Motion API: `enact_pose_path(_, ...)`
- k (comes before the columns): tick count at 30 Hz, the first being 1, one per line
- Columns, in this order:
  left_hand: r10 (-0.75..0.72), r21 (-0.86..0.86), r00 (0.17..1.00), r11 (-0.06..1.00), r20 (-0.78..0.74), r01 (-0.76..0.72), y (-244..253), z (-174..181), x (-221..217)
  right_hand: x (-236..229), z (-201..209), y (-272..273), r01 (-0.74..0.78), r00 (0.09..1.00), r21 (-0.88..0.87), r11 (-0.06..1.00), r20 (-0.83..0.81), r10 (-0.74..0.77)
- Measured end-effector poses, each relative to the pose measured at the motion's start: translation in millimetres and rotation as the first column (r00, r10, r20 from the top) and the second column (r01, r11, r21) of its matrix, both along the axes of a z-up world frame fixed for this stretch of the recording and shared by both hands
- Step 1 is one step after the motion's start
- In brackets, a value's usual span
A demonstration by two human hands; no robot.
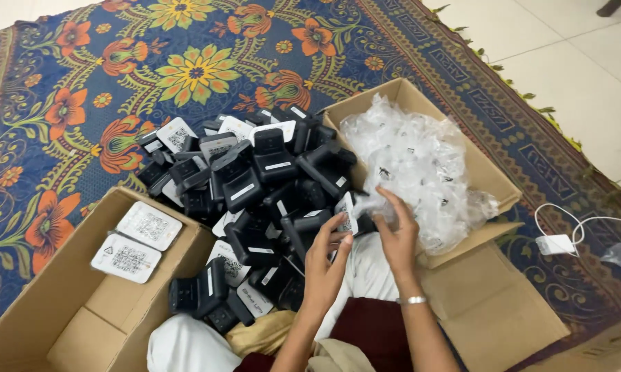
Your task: The person sorts and packs small electronic devices with QR codes into cardboard boxes.
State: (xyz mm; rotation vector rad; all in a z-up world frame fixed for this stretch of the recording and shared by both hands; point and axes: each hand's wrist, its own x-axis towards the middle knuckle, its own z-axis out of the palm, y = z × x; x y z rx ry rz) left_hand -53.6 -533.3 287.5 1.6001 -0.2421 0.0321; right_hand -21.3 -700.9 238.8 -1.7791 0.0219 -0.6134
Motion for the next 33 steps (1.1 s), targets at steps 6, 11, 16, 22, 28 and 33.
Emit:
enact_pose_path(6, -0.040, 0.009, 0.996, 0.999, -0.075, 0.040, -26.9, -13.7, 3.7, 80.6, -83.7, -92.2, -0.030, 0.966, -0.456, 0.890, -0.242, -0.092)
enact_pose_path(11, -0.040, 0.023, 0.994, 0.999, -0.100, 0.043, -41.5, -16.8, 8.6, 162.5, -260.4, -170.1, -0.399, 0.832, -0.135, 0.907, -0.469, 0.296)
enact_pose_path(16, -0.016, 0.065, 0.990, 0.998, -0.143, 0.026, -50.9, -26.9, 17.4, 146.4, -185.9, -147.0, -0.397, 0.485, 0.109, 0.911, -0.818, 0.309)
enact_pose_path(22, 0.009, 0.067, 0.980, 0.998, -0.199, 0.005, -63.5, -48.1, 29.6, 200.2, -347.0, -173.8, -0.514, 0.486, 0.212, 0.831, -0.726, 0.486)
enact_pose_path(28, 0.018, 0.097, 0.966, 0.995, -0.258, 0.007, -80.1, -50.5, 37.6, 220.7, -425.9, -178.9, -0.560, 0.484, 0.237, 0.793, -0.683, 0.547)
enact_pose_path(33, -0.010, 0.080, 0.969, 0.996, -0.249, 0.031, -87.0, -58.6, 46.1, 209.8, -378.1, -158.0, -0.572, 0.535, -0.040, 0.819, -0.775, 0.336)
